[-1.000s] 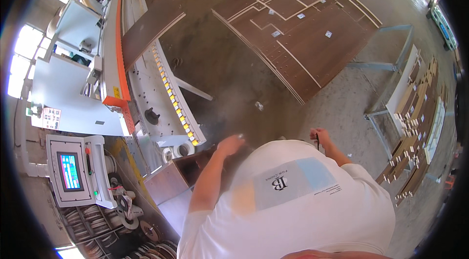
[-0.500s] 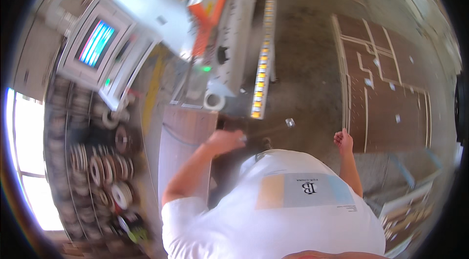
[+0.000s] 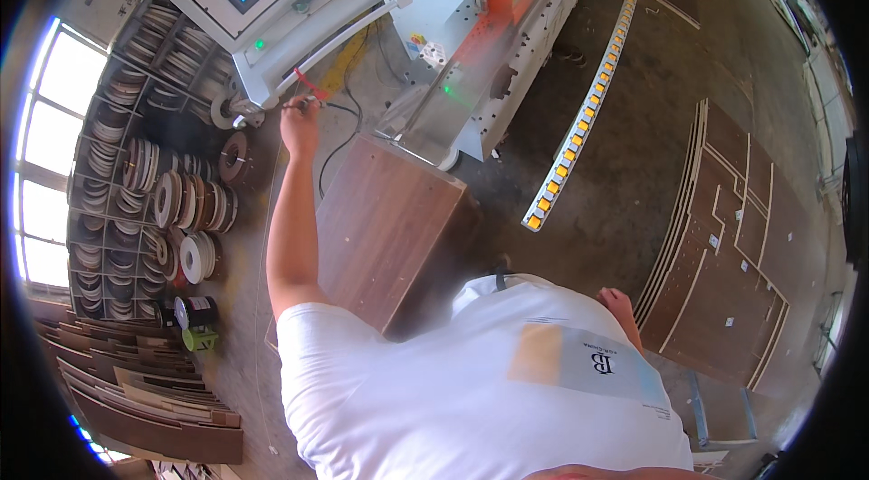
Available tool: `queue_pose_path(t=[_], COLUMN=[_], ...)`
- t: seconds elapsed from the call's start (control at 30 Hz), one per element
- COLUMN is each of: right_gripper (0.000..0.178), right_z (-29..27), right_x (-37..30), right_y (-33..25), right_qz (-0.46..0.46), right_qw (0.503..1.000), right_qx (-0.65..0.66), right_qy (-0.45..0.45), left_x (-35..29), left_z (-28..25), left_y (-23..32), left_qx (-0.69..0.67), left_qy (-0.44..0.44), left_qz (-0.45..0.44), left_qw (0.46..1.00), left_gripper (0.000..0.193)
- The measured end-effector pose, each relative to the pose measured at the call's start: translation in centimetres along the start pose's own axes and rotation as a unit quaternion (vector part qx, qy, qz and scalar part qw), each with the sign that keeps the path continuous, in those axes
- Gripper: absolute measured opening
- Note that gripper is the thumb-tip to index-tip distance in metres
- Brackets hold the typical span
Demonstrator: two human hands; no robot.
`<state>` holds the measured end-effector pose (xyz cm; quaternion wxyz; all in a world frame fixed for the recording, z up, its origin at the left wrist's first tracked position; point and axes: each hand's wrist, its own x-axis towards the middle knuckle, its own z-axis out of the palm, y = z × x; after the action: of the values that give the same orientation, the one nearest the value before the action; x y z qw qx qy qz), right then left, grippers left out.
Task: The person moves wooden panels from a pile, places them on a machine feed, and then stacks the panels onto another pile.
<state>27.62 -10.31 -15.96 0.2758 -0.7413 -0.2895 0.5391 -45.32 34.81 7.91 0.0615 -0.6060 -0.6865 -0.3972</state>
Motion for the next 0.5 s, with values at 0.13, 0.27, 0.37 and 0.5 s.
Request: queue_pose_path(t=[0.13,0.27,0.37,0.5], right_gripper=[0.024,0.025,0.023,0.016], right_z=[-3.3,-4.3,-2.9,-2.6], right_x=[-3.7,-7.3,-10.7,-9.5], right_y=[5.8,14.6,14.9,11.5], right_qz=[-0.153,-0.148,-0.076,-0.218], right_qw=[0.940,0.931,0.900,0.871], right_qx=[-0.305,-0.330,-0.427,-0.440], right_qy=[0.011,0.044,0.046,0.029], left_x=[1.7,3.9,5.7,5.4], left_z=[1.2,7.0,12.5,11.3], left_y=[-2.3,-3.1,-3.4,-10.4], left_qx=[0.007,-0.009,0.053,0.367], left_qy=[0.002,-0.015,-0.036,-0.159], left_qz=[-0.040,-0.127,-0.176,-0.092], left_qw=[0.999,0.992,0.982,0.912], left_gripper=[0.031,0.040,0.066,0.038])
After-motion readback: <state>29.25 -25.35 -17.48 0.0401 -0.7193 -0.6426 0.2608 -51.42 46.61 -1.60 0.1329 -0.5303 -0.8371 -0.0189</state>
